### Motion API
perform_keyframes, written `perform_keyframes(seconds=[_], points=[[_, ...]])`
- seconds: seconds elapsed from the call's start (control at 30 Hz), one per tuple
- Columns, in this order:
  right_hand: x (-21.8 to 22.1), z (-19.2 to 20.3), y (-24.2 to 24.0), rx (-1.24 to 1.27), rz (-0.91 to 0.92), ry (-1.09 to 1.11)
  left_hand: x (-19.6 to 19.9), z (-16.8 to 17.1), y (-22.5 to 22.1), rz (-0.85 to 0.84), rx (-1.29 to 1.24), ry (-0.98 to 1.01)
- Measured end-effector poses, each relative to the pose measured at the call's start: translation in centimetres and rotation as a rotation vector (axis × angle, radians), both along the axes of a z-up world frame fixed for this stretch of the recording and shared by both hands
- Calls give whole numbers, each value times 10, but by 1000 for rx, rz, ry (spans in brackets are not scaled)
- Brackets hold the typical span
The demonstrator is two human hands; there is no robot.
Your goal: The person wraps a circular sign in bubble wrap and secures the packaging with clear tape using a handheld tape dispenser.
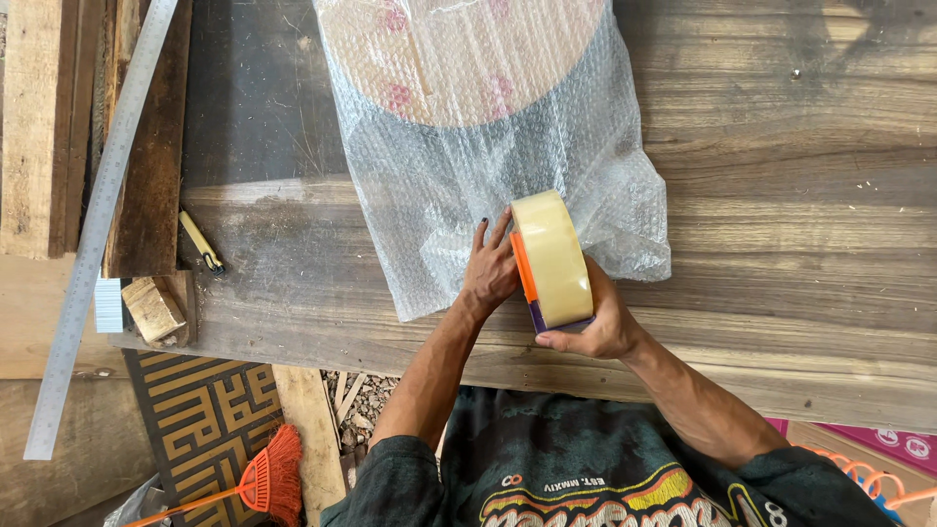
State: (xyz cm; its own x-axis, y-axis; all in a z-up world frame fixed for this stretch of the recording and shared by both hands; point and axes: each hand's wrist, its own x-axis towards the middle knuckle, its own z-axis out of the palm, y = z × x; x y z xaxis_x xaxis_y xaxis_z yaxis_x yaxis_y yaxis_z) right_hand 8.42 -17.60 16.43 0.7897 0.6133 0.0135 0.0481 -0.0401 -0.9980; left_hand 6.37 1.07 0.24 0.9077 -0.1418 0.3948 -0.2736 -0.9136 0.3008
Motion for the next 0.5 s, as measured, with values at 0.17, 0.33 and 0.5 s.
perform_keyframes(seconds=[0.17, 0.33, 0.5], points=[[-6, 22, -4, 113, 14, 98, -3, -6, 1, 7, 16, 64], [8, 70, 5, 196, 29, 63, -10, 3, 0, 4, 4, 105], [27, 128, 26, 236, 3, 25, -24, -1, -5, 34, -44, 102]])
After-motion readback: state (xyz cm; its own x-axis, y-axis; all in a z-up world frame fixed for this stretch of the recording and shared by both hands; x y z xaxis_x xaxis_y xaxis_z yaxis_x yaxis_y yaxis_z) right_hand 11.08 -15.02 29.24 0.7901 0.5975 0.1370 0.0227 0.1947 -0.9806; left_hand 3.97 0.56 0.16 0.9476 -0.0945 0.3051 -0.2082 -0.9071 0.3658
